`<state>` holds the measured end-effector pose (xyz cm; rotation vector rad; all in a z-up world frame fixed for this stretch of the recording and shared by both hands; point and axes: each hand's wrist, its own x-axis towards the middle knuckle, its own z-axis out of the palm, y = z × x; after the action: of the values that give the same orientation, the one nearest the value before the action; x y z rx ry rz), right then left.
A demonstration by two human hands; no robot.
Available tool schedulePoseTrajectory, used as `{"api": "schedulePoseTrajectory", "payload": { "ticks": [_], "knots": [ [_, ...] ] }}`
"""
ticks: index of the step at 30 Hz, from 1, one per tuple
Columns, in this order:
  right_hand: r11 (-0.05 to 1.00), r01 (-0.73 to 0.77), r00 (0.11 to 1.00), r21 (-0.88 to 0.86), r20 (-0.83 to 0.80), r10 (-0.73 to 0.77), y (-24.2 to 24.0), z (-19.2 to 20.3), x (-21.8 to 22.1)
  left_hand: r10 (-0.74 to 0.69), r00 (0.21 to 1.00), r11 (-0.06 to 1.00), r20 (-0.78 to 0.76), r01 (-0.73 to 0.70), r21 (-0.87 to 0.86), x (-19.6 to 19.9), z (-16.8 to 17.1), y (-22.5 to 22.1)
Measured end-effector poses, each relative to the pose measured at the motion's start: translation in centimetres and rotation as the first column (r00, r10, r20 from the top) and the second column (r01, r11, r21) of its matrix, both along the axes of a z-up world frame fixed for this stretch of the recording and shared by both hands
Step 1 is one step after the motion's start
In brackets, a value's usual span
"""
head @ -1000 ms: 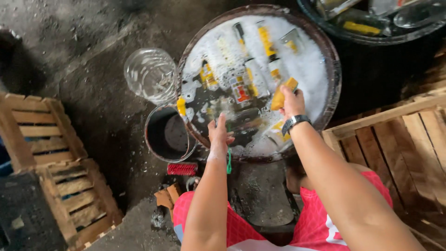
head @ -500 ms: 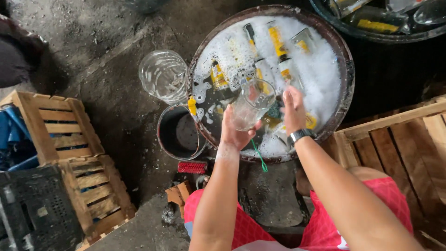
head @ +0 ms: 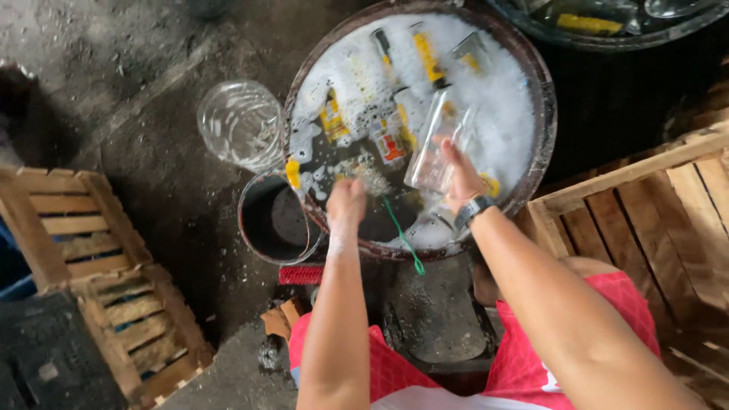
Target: Washing glass cups in a basin of soapy water using a brush and sponge
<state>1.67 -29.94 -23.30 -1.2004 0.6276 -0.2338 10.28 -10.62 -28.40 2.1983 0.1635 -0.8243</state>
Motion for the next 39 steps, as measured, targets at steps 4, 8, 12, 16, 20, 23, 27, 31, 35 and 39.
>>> {"api": "schedulePoseTrajectory", "payload": {
  "ticks": [4, 8, 12, 16, 20, 23, 27, 31, 35, 39],
  "knots": [
    [0.937, 0.138, 0.987, 0.32, -0.123, -0.103, 0.5, -4.0, 1.0, 0.123, 0.967, 0.966, -0.222, -0.168, -0.195, 0.8, -18.3, 3.4],
    [0.993, 0.119, 0.963, -0.011, -0.242, -0.118, 1.4, -8.1, 2.7, 0.261, 0.917, 0.806, -0.301, -0.378, -0.456, -1.5, 3.0, -4.7],
    [0.982, -0.014, 0.874, -0.186, -0.48, -0.079, 0.5, -6.7, 0.4, -0.335, 0.922, 0.937, 0.194, 0.348, -0.034, -2.5, 12.2, -6.4],
    [0.884, -0.156, 0.988, -0.441, -0.061, 0.144, 0.2, -10.6, 0.4, -0.198, 0.924, 0.979, 0.328, 0.17, 0.111, 0.5, 4.6, -2.9],
    [0.854, 0.144, 0.977, 0.5, -0.208, -0.042, -0.2, -5.4, 0.2, 0.014, 0.972, 0.976, 0.236, -0.065, 0.208, 1.2, -8.9, 0.2],
    [0.809, 0.187, 0.969, 0.557, -0.238, -0.06, -0.5, -3.5, 0.6, 0.444, 0.777, 0.769, -0.445, -0.586, -0.255, -1.8, -2.8, -2.3],
    [0.815, 0.191, 0.966, 0.547, -0.251, -0.058, -0.6, -4.4, 0.6, 0.22, 0.915, 0.807, -0.337, -0.365, -0.465, -2.1, 9.6, -6.2],
    [0.813, 0.064, 0.969, 0.579, -0.232, 0.089, -0.1, -3.0, 1.1, -0.183, 0.966, 0.902, 0.182, 0.238, -0.36, -3.0, 14.8, -6.6],
    [0.781, 0.052, 0.973, 0.622, -0.208, 0.101, 0.3, 0.1, 1.5, -0.173, 0.89, 0.96, 0.422, 0.248, -0.131, -2.0, 13.0, -4.3],
    [0.797, -0.039, 0.987, 0.602, -0.103, 0.126, 0.4, 3.4, 2.1, -0.074, 0.879, 0.943, 0.471, 0.215, -0.254, -2.2, 13.7, -3.4]
  ]
}}
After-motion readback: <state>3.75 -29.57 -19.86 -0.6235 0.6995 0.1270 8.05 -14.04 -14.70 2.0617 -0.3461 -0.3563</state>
